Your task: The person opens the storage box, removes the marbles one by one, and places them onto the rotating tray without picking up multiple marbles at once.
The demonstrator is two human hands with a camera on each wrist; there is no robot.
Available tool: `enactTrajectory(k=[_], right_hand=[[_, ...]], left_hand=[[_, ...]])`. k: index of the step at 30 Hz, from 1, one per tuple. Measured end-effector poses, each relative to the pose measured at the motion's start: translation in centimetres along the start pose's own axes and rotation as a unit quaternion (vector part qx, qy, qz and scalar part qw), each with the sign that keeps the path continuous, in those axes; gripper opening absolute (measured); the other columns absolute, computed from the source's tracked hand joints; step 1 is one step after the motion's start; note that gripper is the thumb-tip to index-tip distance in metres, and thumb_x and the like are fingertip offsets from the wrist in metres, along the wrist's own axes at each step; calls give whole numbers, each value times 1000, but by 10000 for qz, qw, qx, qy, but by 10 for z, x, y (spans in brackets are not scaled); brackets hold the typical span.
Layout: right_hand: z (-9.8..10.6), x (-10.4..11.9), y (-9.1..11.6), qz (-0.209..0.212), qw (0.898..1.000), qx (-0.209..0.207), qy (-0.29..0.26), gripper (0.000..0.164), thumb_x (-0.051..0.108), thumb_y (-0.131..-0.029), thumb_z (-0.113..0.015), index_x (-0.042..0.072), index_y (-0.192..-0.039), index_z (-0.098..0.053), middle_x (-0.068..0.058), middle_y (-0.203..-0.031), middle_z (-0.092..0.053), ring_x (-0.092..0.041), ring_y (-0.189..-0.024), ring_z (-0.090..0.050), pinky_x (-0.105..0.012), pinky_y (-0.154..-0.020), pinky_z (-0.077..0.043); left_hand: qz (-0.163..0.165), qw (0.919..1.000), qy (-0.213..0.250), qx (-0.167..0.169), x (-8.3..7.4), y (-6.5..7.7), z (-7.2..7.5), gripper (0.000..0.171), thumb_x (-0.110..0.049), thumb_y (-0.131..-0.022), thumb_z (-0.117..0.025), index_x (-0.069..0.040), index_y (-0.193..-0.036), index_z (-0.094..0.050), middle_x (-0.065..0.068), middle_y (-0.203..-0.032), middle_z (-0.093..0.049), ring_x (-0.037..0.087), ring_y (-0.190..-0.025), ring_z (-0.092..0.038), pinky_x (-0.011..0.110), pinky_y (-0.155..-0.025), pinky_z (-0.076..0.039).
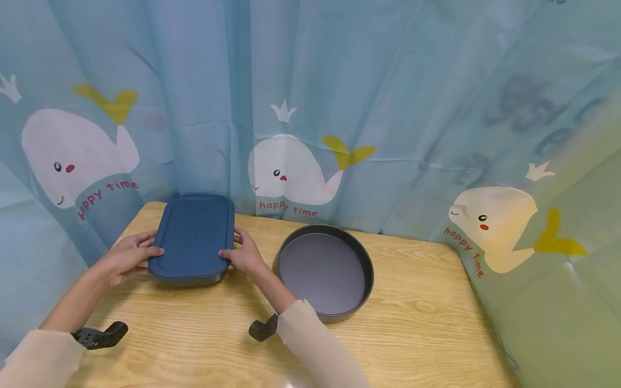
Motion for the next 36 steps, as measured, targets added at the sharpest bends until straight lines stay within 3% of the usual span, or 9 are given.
enactTrajectory(k=[5,9,14,17,20,30,33,36], right_hand=[[5,0,11,-96,9997,-182,-153,67,-8,-87,-72,16,-145,-49,-7,-131,-56,-25,-98,-67,-40,-80,-56],[10,-1,17,-110,9991,-290,-275,68,-10,-86,-72,15,-145,-49,-7,-130,-57,-25,-95,-68,-39,-78,-57],[17,-4,24,-90,9986,-388,-338,70,-10,-85,-72,14,-146,-49,-8,-133,-56,-25,-96,-68,-37,-76,-57],[21,-6,29,-69,9983,-429,-392,70,-10,-85,-72,14,-146,-48,-10,-135,-55,-25,-97,-67,-37,-77,-57],[24,-7,33,-21,9981,-439,-441,70,-10,-85,-72,13,-147,-48,-11,-138,-53,-27,-100,-67,-37,-79,-57],[38,-9,52,288,9981,-396,-380,72,-9,-87,-70,11,-150,-43,-15,-144,-47,-31,-109,-63,-37,-82,-56],[42,-11,59,309,9981,-413,-344,72,-8,-87,-70,10,-151,-42,-16,-144,-46,-31,-109,-62,-36,-82,-56],[44,-14,67,326,9981,-378,-352,73,-7,-88,-69,8,-152,-38,-17,-146,-44,-31,-109,-62,-36,-83,-56]], left_hand=[[-140,9996,-218,78,-5,4,-4,79,-14,-105,-50,10,-152,9,44,-151,6,56,-135,-28,47,-88,-53],[-268,9990,-335,127,-9,6,-8,78,-14,-105,-51,12,-152,6,46,-151,-1,50,-130,-42,46,-86,-54],[-385,9986,-330,149,-13,9,-15,76,-12,-105,-51,13,-152,2,45,-151,-7,19,-112,-61,42,-82,-55],[-420,9987,-265,134,-15,11,-20,75,-12,-104,-52,13,-152,0,45,-151,-10,3,-101,-61,40,-81,-56],[-429,9988,-213,102,-17,12,-24,75,-12,-104,-53,13,-153,-1,44,-151,-11,0,-98,-61,39,-81,-56],[-521,9985,-130,57,-22,14,-37,77,-15,-102,-57,10,-155,-7,42,-153,-15,6,-99,-64,41,-80,-56],[-535,9982,-247,103,-22,14,-41,77,-16,-102,-58,10,-154,-8,42,-152,-16,22,-110,-64,43,-81,-56],[-546,9975,-412,151,-22,15,-45,77,-17,-102,-58,11,-154,-9,42,-152,-16,44,-124,-52,47,-83,-55]])
Point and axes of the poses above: each hand's wrist, its own y-axis away from the middle knuckle, its own z-axis out of the back of the hand, x = y × z, the point moved 6 cm from there along -y, towards the middle knuckle
